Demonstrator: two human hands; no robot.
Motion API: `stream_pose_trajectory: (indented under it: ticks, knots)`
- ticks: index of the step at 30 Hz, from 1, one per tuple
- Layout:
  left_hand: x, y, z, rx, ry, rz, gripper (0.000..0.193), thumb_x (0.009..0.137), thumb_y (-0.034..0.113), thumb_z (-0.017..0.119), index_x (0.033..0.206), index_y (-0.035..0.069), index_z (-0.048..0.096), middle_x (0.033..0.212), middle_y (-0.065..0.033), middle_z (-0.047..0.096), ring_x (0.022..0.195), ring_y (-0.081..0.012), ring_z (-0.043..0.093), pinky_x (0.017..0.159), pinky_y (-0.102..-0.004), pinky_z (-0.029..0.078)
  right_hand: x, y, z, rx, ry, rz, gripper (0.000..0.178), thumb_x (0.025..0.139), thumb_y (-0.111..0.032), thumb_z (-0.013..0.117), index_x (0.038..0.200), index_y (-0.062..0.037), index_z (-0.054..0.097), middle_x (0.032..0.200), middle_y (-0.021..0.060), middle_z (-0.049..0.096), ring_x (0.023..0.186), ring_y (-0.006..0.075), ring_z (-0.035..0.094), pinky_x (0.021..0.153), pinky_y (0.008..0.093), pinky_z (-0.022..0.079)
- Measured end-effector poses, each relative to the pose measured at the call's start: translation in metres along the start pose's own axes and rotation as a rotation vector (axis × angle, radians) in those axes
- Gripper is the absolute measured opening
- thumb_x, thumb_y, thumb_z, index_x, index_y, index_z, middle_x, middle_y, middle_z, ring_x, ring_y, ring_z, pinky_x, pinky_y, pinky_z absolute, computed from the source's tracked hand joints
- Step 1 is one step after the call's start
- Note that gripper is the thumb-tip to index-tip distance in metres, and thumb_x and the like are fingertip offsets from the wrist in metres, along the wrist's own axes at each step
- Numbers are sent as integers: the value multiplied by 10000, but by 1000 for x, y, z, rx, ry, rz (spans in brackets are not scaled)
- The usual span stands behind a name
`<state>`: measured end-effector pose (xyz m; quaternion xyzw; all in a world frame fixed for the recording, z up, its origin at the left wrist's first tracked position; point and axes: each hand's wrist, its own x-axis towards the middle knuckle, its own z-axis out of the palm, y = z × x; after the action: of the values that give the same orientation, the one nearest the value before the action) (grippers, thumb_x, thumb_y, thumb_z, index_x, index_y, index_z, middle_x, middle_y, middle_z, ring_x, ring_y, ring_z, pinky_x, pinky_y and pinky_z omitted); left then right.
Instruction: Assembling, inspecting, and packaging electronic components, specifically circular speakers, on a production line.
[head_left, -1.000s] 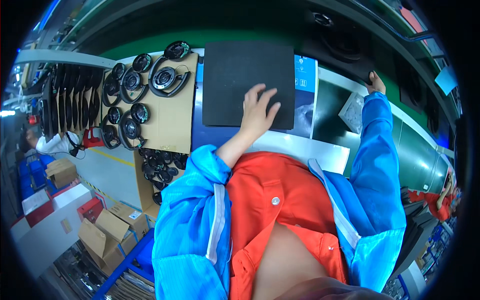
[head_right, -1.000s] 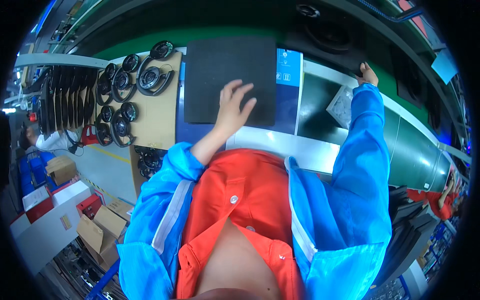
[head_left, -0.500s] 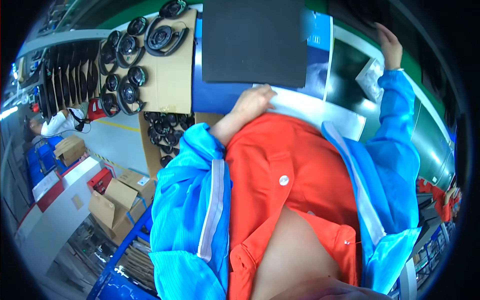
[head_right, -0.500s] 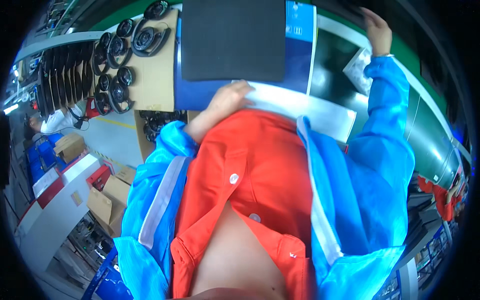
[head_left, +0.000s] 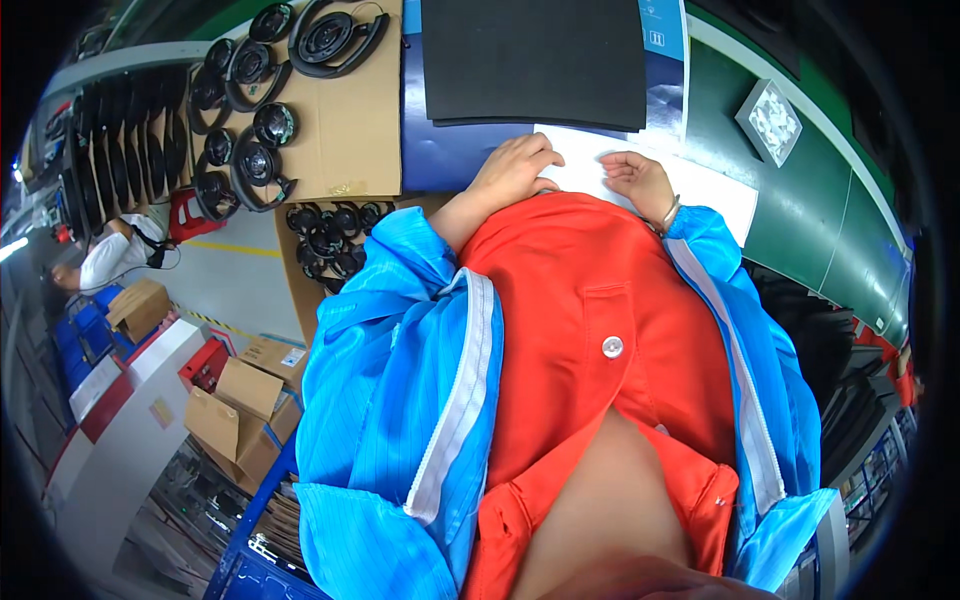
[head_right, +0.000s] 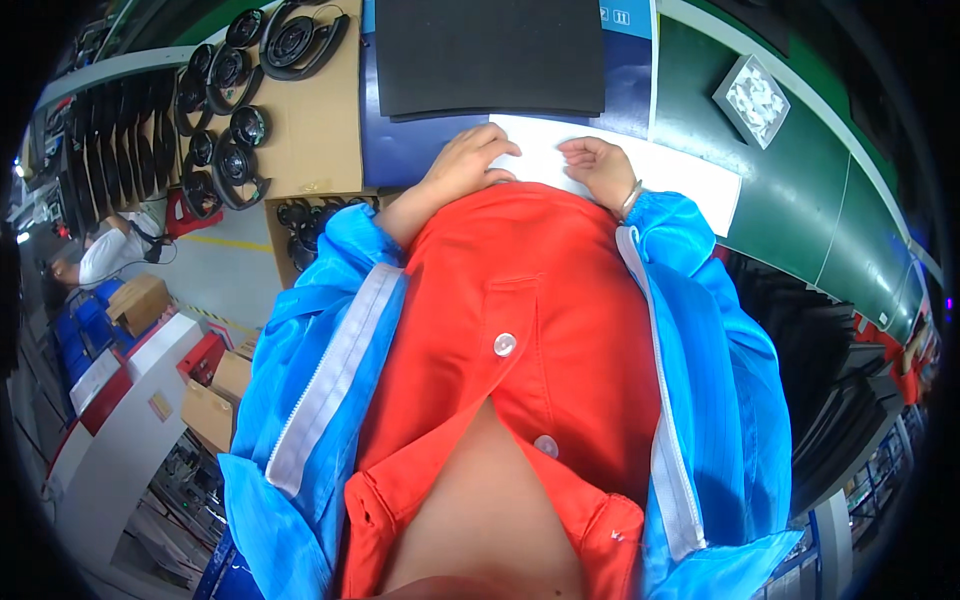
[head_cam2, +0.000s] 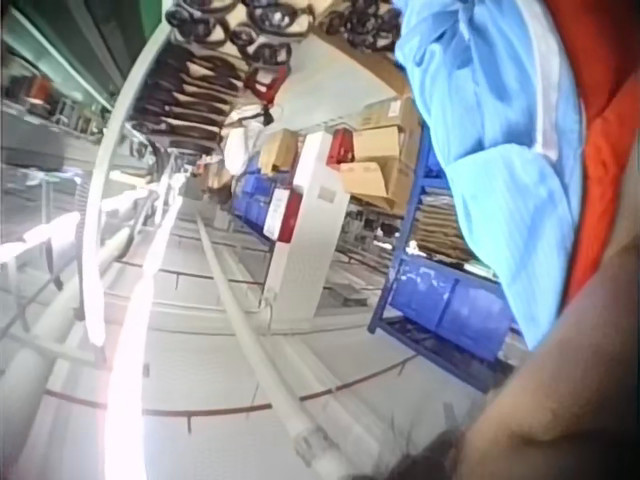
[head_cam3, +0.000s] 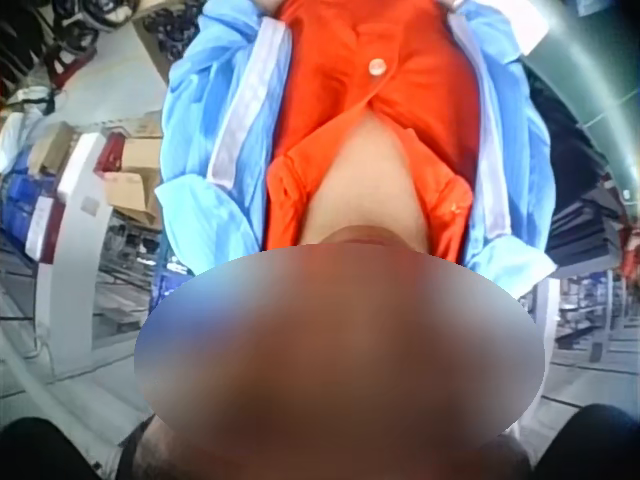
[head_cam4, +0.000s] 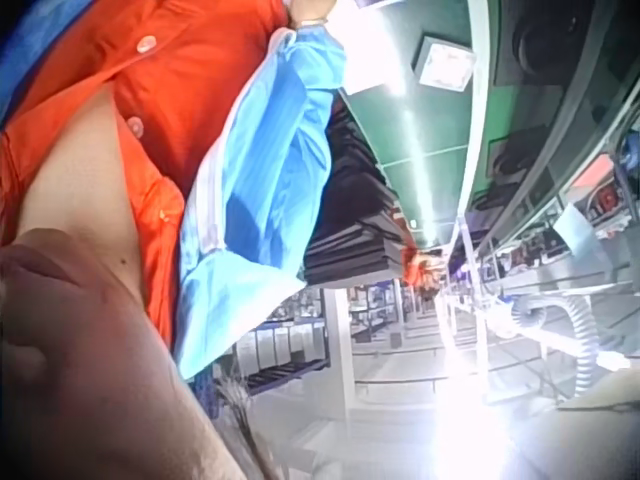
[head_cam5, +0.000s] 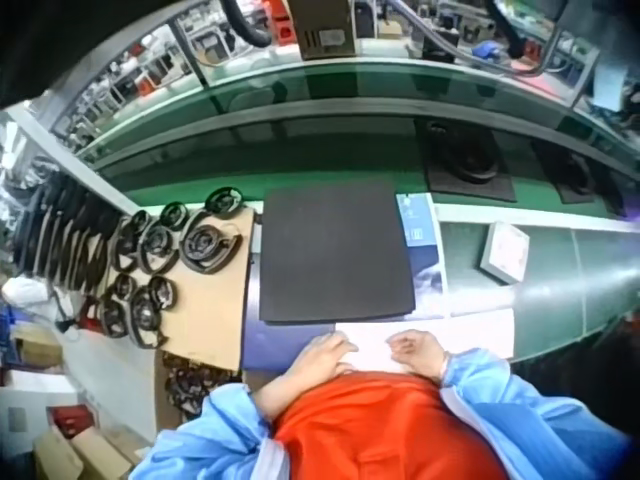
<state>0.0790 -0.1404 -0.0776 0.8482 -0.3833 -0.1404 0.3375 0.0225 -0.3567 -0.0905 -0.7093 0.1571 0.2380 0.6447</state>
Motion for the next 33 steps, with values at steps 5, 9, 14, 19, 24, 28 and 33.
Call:
stream_pose_trajectory:
  ticks: [5,9,14,19,24,28,33]
  knots:
    - [0,-5,3,38,-98,37,231,633,194,622,836,106,554,833,-32,479,849,-216,475,734,-331,373,1,0,6,-70,51,-54,281,660,74,528,924,-18,566,841,35,580,758,90,521,715,193,430]
    - [-3,-3,4,27,-57,56,165,650,169,605,801,117,563,867,-20,486,836,-202,476,722,-319,381,2,0,6,-62,59,-57,282,659,77,519,920,-18,567,848,38,581,755,89,522,718,193,430]
    - [-9,-10,9,55,74,198,157,648,172,597,781,113,537,846,-17,485,785,-181,494,662,-295,398,2,-1,7,-71,70,-47,281,662,69,523,926,-17,565,851,40,582,759,91,522,722,193,429]
    - [-1,-7,6,-59,88,18,288,568,105,660,817,105,514,857,-41,483,778,-225,496,655,-321,398,2,-2,3,-55,35,-29,259,672,38,539,923,-15,568,839,43,579,754,96,522,724,198,423]
    - [0,11,0,-268,55,-169,339,541,94,672,855,118,546,868,-49,484,812,-224,477,690,-330,404,-2,-25,13,-48,-59,29,213,690,-22,578,903,-11,574,815,43,577,749,101,520,714,202,416]
    - [-3,6,-3,115,-8,28,262,561,121,651,816,124,595,879,-44,487,842,-200,467,726,-309,409,6,-25,17,-145,-82,-34,190,694,-84,612,868,-11,584,777,41,585,723,94,528,680,211,427]
    - [-3,-4,-1,9,-84,81,252,555,143,653,797,120,583,870,-22,491,834,-190,465,714,-303,404,11,-17,15,-79,-29,58,150,711,-74,591,847,-10,594,769,50,591,708,90,537,664,204,428]
